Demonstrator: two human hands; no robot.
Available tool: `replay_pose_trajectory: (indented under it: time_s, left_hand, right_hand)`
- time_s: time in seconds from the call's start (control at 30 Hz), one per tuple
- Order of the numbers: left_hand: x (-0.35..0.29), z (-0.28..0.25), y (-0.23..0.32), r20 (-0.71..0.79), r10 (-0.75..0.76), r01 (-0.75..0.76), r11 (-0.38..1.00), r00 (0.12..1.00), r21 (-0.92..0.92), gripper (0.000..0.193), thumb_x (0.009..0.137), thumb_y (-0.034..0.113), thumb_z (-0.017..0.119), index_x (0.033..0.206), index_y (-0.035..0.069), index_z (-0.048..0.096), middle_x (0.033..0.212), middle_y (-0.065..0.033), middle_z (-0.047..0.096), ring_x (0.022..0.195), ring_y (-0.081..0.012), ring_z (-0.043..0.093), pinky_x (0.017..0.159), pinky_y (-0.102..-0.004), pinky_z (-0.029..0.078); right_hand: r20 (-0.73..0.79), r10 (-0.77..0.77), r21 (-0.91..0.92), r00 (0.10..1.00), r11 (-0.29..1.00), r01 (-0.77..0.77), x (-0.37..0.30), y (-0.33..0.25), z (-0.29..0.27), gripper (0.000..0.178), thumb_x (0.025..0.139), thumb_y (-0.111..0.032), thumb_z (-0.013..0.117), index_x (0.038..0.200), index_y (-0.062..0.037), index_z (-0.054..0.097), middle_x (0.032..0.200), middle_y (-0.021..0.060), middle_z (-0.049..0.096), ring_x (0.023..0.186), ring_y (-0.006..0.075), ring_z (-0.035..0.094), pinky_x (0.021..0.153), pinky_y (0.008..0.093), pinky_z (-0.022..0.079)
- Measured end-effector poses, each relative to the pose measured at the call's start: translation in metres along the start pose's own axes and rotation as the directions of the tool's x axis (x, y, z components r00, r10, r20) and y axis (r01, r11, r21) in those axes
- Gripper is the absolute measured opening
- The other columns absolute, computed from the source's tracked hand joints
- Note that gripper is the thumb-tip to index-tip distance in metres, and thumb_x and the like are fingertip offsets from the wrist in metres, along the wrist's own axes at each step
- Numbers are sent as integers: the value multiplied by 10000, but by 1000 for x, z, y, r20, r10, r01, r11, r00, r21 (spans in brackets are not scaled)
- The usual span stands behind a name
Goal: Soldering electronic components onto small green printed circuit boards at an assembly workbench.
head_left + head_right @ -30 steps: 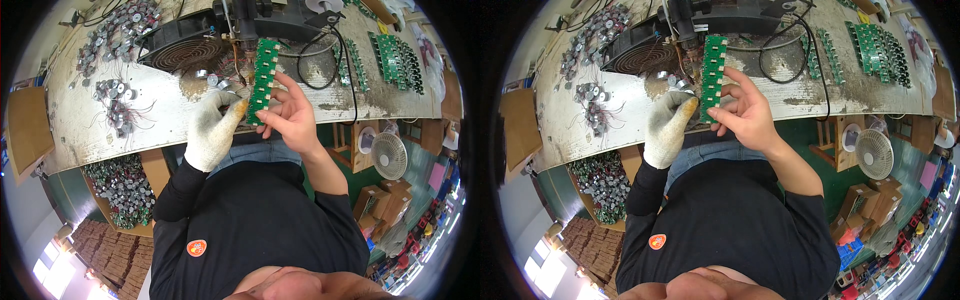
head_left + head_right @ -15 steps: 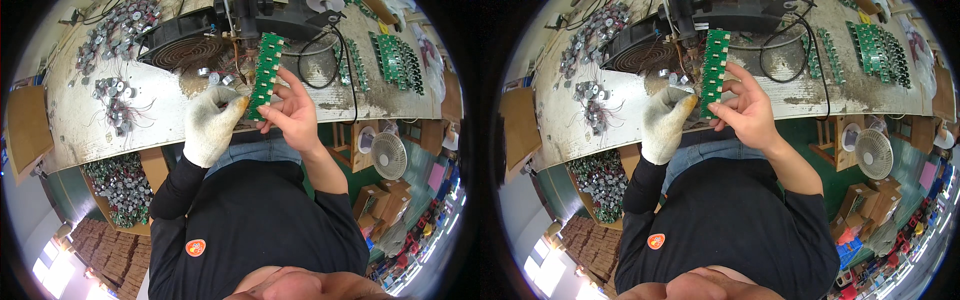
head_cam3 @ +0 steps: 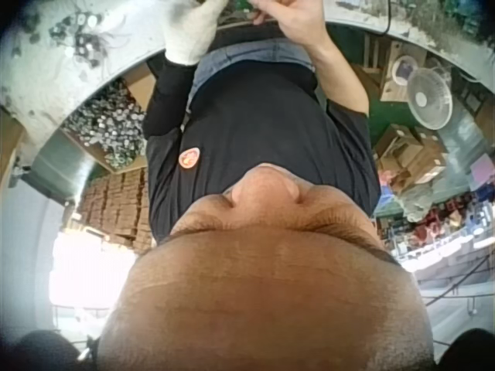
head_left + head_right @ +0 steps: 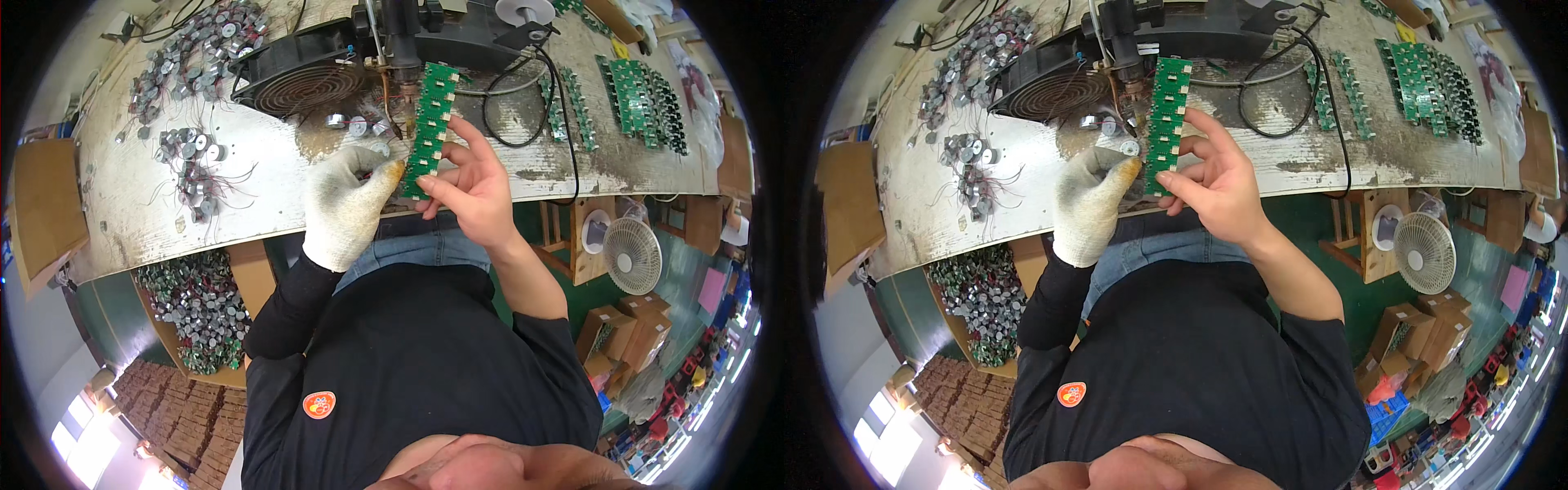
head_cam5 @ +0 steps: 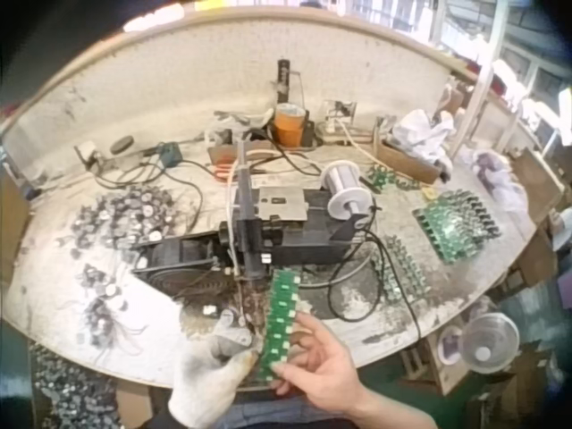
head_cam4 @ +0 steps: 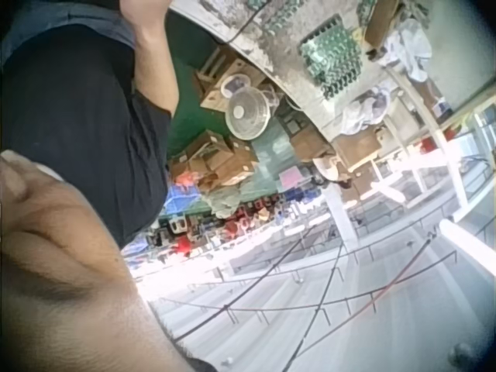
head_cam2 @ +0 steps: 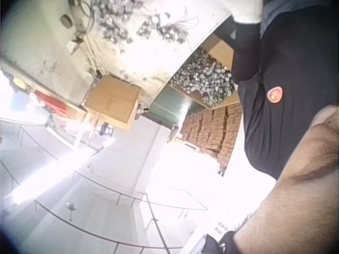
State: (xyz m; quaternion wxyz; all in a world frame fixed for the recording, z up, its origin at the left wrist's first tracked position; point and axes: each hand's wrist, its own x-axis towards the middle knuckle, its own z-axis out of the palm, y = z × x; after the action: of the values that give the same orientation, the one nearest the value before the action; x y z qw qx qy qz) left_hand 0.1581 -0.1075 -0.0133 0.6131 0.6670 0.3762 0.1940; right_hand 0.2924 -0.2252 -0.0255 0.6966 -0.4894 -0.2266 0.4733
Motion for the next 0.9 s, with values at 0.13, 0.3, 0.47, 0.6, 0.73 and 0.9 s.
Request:
replay_pose_trajectory:
  time_s: [0.13, 0.3, 0.47, 0.6, 0.73, 0.9]
  left_hand:
    - [-1, -2, 1, 41, -45, 46, 999, 998, -23, 199, 898, 158, 648, 889, -41, 647, 777, -39, 643, 711, -75, 568, 636, -237, 453]
    - [-2, -2, 4, 73, -78, 79, 997, 994, -16, 205, 919, 170, 638, 959, -31, 637, 841, -19, 642, 759, -62, 561, 676, -213, 447]
    - [2, 1, 7, 19, -31, 34, 989, 999, -145, 201, 875, 144, 651, 847, -55, 657, 703, -60, 646, 661, -83, 575, 597, -257, 465]
    - [2, 2, 8, -1, -15, 15, 995, 1000, -94, 199, 870, 141, 646, 835, -54, 658, 696, -63, 645, 657, -84, 576, 598, -257, 465]
    - [3, 2, -6, -17, 38, -39, 997, 999, -65, 193, 864, 138, 647, 817, -49, 662, 684, -62, 643, 650, -85, 573, 591, -260, 458]
    - [-1, 1, 1, -5, -11, 11, 1000, 1000, -9, 187, 864, 132, 651, 813, -49, 662, 693, -63, 647, 653, -84, 570, 588, -262, 450]
  right_hand:
    - [-9, -5, -21, 1000, 1000, 5, -1, 2, -1, 708, 835, 125, 584, 1443, -12, 248, 1162, 226, 570, 673, 204, 677, 516, 265, 559]
    - [-4, -5, -20, 1000, 1000, 5, -1, 1, 0, 705, 838, 116, 587, 1443, -12, 248, 1159, 227, 570, 674, 205, 677, 518, 265, 559]
    - [-2, -12, -15, 1000, 1000, 12, 1, -4, 2, 708, 840, 112, 589, 1445, -13, 243, 1161, 230, 565, 674, 209, 678, 519, 268, 560]
    - [4, -19, -16, 1000, 1000, 19, 1, -4, 1, 711, 841, 118, 585, 1447, -14, 237, 1164, 232, 561, 676, 211, 679, 519, 268, 560]
    - [3, -10, -11, 1000, 1000, 10, -1, 1, -1, 703, 840, 122, 583, 1443, -12, 247, 1163, 233, 563, 676, 211, 680, 519, 265, 560]
    - [-6, -6, -5, 1000, 1000, 6, -3, 3, 0, 700, 840, 123, 583, 1441, -12, 251, 1172, 235, 560, 679, 209, 680, 518, 264, 560]
